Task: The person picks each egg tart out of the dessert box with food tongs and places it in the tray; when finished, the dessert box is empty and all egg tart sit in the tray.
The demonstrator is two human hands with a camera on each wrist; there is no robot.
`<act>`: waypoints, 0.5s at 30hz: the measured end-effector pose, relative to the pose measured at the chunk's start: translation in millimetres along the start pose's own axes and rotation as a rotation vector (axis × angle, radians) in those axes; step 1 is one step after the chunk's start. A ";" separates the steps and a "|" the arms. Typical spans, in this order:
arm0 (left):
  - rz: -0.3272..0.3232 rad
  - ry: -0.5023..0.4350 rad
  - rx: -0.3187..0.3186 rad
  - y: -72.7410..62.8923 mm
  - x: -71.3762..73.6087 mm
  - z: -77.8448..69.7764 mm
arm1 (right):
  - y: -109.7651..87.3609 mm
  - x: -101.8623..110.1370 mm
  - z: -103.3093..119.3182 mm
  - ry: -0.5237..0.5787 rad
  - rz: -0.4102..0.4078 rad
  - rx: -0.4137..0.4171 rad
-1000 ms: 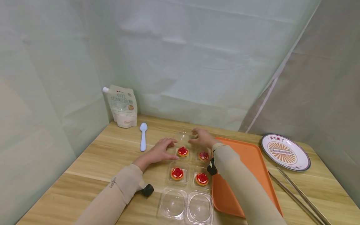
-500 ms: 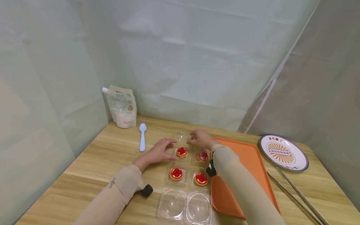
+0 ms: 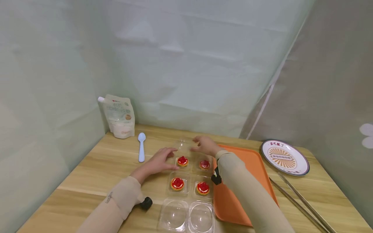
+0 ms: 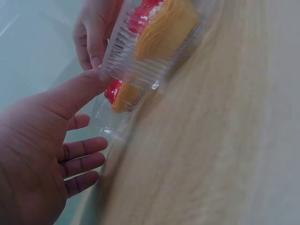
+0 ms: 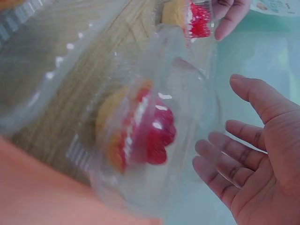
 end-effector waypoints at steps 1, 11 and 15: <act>-0.004 0.012 -0.004 -0.3 0.5 -0.9 | -1.4 2.1 0.0 0.004 -0.005 0.001; -0.073 0.139 -0.084 -2.6 14.0 -31.1 | -22.2 18.9 11.6 0.027 -0.009 0.021; -0.030 0.184 -0.120 -0.4 11.2 -46.1 | -33.5 23.8 16.3 0.025 -0.012 0.038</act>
Point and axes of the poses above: each hand's wrist, its own y-axis towards the middle knuckle, its own x-axis out of the back of the hand, z = x × y, the point moved 9 cm from there along y, towards the middle knuckle, and after that the axes turned 7 degrees about -y, right-handed, at the moved point
